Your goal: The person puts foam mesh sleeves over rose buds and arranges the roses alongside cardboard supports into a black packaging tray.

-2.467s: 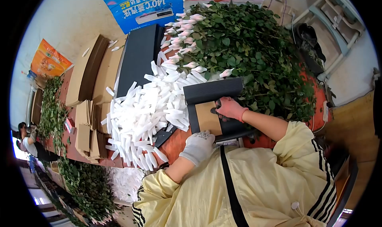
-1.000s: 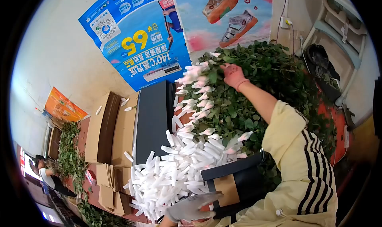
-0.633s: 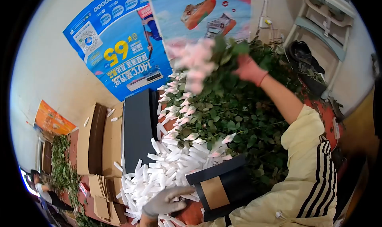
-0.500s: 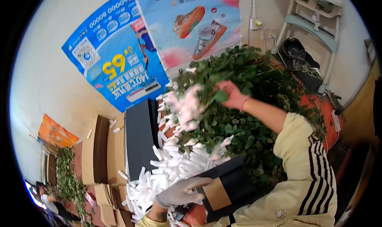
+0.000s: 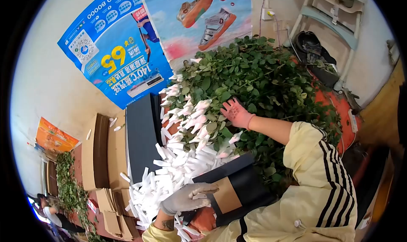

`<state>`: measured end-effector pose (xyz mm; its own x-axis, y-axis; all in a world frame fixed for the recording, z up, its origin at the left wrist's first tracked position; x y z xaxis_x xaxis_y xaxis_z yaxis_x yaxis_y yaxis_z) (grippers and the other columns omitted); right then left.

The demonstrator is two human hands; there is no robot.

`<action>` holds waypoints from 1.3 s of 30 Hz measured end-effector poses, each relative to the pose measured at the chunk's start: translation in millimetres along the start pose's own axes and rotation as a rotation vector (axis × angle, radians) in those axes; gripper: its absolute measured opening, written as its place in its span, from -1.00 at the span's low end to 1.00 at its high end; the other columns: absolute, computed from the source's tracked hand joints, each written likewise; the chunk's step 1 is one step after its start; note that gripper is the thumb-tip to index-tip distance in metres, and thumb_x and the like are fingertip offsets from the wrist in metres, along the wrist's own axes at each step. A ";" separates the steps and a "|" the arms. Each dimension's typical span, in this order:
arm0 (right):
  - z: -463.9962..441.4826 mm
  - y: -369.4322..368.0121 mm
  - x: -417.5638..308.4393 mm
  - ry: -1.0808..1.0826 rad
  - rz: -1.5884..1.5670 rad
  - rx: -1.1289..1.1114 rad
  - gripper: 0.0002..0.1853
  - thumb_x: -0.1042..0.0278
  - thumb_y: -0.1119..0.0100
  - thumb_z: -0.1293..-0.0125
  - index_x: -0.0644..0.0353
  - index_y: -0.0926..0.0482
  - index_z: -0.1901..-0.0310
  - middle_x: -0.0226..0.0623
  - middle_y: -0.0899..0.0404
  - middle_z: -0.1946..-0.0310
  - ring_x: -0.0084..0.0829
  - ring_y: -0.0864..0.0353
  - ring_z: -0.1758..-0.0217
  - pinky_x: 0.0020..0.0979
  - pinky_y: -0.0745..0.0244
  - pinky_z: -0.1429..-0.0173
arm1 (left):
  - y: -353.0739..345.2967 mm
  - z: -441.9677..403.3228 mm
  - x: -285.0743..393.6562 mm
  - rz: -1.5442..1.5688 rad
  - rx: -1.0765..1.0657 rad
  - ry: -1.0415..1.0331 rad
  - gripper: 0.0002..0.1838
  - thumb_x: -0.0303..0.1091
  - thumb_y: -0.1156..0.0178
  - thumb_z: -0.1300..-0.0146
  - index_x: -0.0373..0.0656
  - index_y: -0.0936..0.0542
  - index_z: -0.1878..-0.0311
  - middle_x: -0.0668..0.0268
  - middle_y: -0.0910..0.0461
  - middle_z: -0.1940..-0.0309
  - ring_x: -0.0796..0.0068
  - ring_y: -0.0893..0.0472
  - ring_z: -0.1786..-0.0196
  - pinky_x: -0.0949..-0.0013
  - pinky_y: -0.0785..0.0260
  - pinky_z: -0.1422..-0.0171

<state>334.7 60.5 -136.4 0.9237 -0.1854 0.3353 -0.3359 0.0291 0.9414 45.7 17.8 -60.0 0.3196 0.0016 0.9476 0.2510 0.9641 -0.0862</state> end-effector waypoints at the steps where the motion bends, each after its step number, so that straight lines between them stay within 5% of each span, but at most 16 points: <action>1: -0.6 2.5 2.2 0.010 0.037 -0.003 -0.54 0.31 0.00 -0.16 0.13 -0.37 -0.14 -0.13 -0.35 -0.07 -0.10 -0.34 -0.15 -0.05 -0.18 -0.26 | -0.6 -4.3 1.1 0.086 0.019 0.050 -0.41 -0.32 -0.18 -0.27 -0.34 -0.26 -0.30 0.09 -0.39 -0.21 0.36 -0.39 -0.24 0.33 -0.26 -0.27; 5: -9.6 15.1 17.6 -0.011 0.004 0.070 -0.68 0.32 -0.06 -0.12 0.06 -0.43 0.05 -0.23 -0.42 0.08 -0.22 -0.47 0.06 -0.21 -0.31 -0.06 | 0.2 -11.0 6.3 0.113 0.033 0.104 -0.41 -0.32 -0.18 -0.26 -0.35 -0.26 -0.30 0.06 -0.38 -0.21 0.29 -0.35 -0.29 0.30 -0.19 -0.34; 6: -10.2 24.0 27.8 -0.017 -0.034 0.166 -0.70 0.25 -0.09 -0.07 0.04 -0.44 0.11 -0.22 -0.44 0.11 -0.25 -0.49 0.13 -0.27 -0.32 0.03 | 0.4 -9.2 6.4 0.173 0.023 0.102 -0.39 -0.28 -0.20 -0.27 -0.34 -0.25 -0.30 0.15 -0.34 -0.23 0.44 -0.41 -0.17 0.35 -0.41 -0.17; 7: -11.3 32.8 42.5 -0.097 -0.050 0.183 -0.67 0.16 -0.09 -0.05 0.04 -0.45 0.13 -0.24 -0.44 0.12 -0.30 -0.49 0.12 -0.30 -0.33 0.03 | 3.6 -7.5 5.9 0.178 0.031 0.097 -0.39 -0.28 -0.20 -0.27 -0.34 -0.25 -0.30 0.15 -0.34 -0.23 0.44 -0.41 -0.17 0.35 -0.41 -0.17; 11: -13.7 59.4 108.6 -0.277 -0.119 0.440 -0.50 0.01 -0.09 -0.11 0.03 -0.43 -0.07 -0.29 -0.46 0.02 -0.36 -0.48 -0.03 -0.38 -0.33 -0.10 | 21.8 0.6 13.3 0.098 0.147 -0.041 -0.47 -0.29 -0.19 -0.28 -0.38 -0.35 -0.23 0.15 -0.49 -0.09 0.39 -0.46 -0.16 0.36 -0.28 -0.27; 17: -18.4 124.5 179.3 -0.619 -0.026 0.441 -0.27 -0.07 -0.16 -0.11 0.17 -0.29 -0.26 -0.22 -0.39 -0.17 -0.29 -0.38 -0.20 -0.32 -0.24 -0.29 | 52.1 -3.7 35.6 0.134 0.340 -0.188 -0.48 -0.33 -0.18 -0.28 -0.37 -0.34 -0.24 0.06 -0.51 -0.08 0.31 -0.49 -0.17 0.30 -0.31 -0.25; 23: -43.5 91.4 164.5 -0.545 -0.255 0.315 -0.35 0.01 -0.17 -0.16 0.09 -0.30 -0.26 -0.30 -0.53 0.07 -0.35 -0.51 0.03 -0.36 -0.42 -0.07 | 70.2 -41.2 55.1 0.103 0.355 -0.273 -0.44 -0.21 -0.15 -0.31 -0.37 -0.31 -0.26 0.08 -0.49 -0.09 0.29 -0.50 -0.14 0.28 -0.29 -0.28; 26: -37.8 80.6 157.4 -0.443 -0.482 0.430 -0.62 0.20 -0.20 -0.09 0.01 -0.46 0.03 -0.25 -0.56 0.16 -0.21 -0.55 0.07 -0.24 -0.46 0.01 | 77.5 -60.3 51.6 0.136 0.342 -0.265 -0.43 -0.22 -0.14 -0.32 -0.36 -0.28 -0.28 0.08 -0.47 -0.11 0.31 -0.48 -0.15 0.30 -0.29 -0.28; 31: -9.4 83.7 164.2 -0.433 -0.626 0.478 -0.62 0.22 -0.21 -0.08 0.05 -0.48 0.03 -0.28 -0.56 0.12 -0.26 -0.53 0.02 -0.27 -0.45 -0.07 | 101.4 -117.3 58.4 0.335 0.370 -0.241 -0.20 -0.07 -0.21 -0.23 -0.18 -0.04 -0.39 0.16 -0.33 -0.21 0.27 -0.43 -0.15 0.24 -0.33 -0.20; 33: 6.6 83.4 168.0 -0.457 -0.444 0.684 -0.59 0.23 -0.22 -0.05 0.06 -0.48 0.02 -0.25 -0.56 0.11 -0.21 -0.53 0.02 -0.23 -0.43 -0.09 | 123.9 -144.4 63.5 0.432 0.437 -0.292 -0.20 -0.08 -0.22 -0.22 -0.08 -0.03 -0.40 0.22 -0.31 -0.22 0.28 -0.42 -0.14 0.20 -0.32 -0.19; 34: 12.4 100.3 155.9 -0.365 -0.555 0.515 -0.48 0.15 -0.24 -0.03 0.09 -0.43 -0.06 -0.28 -0.52 0.04 -0.24 -0.50 -0.03 -0.24 -0.39 -0.15 | 139.4 -152.5 64.2 0.527 0.503 -0.339 -0.20 -0.09 -0.22 -0.21 0.01 -0.01 -0.41 0.29 -0.29 -0.23 0.29 -0.40 -0.14 0.17 -0.31 -0.18; 35: 17.6 99.0 152.4 -0.367 -0.550 0.518 -0.48 0.15 -0.24 -0.03 0.09 -0.43 -0.06 -0.28 -0.52 0.04 -0.24 -0.50 -0.03 -0.24 -0.39 -0.15 | 149.1 -159.6 68.0 0.563 0.487 -0.409 -0.37 -0.16 -0.15 -0.26 0.14 -0.12 -0.35 0.37 -0.34 -0.18 0.30 -0.40 -0.14 0.10 -0.27 -0.21; 37: 24.5 86.3 128.1 -0.290 -0.343 0.325 -0.43 0.08 -0.24 -0.03 0.10 -0.41 -0.09 -0.31 -0.51 0.05 -0.28 -0.50 -0.03 -0.27 -0.36 -0.16 | 171.5 -177.3 52.6 0.696 0.507 -0.393 -0.48 -0.19 -0.10 -0.30 0.16 -0.22 -0.30 0.39 -0.38 -0.14 0.31 -0.40 -0.14 0.09 -0.25 -0.23; 39: 39.9 84.8 100.9 -0.193 -0.166 0.367 -0.46 0.07 -0.23 -0.01 0.05 -0.45 -0.05 -0.31 -0.51 0.08 -0.33 -0.50 0.00 -0.34 -0.37 -0.12 | 192.5 -192.3 14.5 0.829 0.516 -0.362 -0.64 -0.17 -0.08 -0.31 0.13 -0.41 -0.18 0.36 -0.40 -0.12 0.29 -0.40 -0.13 0.08 -0.23 -0.25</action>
<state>392.1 5.1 -24.1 0.9310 -0.3393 0.1347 -0.2609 -0.3604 0.8956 274.4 152.4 -122.0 -0.1012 0.7123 0.6946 -0.3710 0.6208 -0.6906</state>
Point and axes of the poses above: each hand's wrist, its own z-axis away from the middle knuckle, its own y-axis out of the back of the hand, x = y × z, the point moved 9 cm from there along -z, towards the middle knuckle
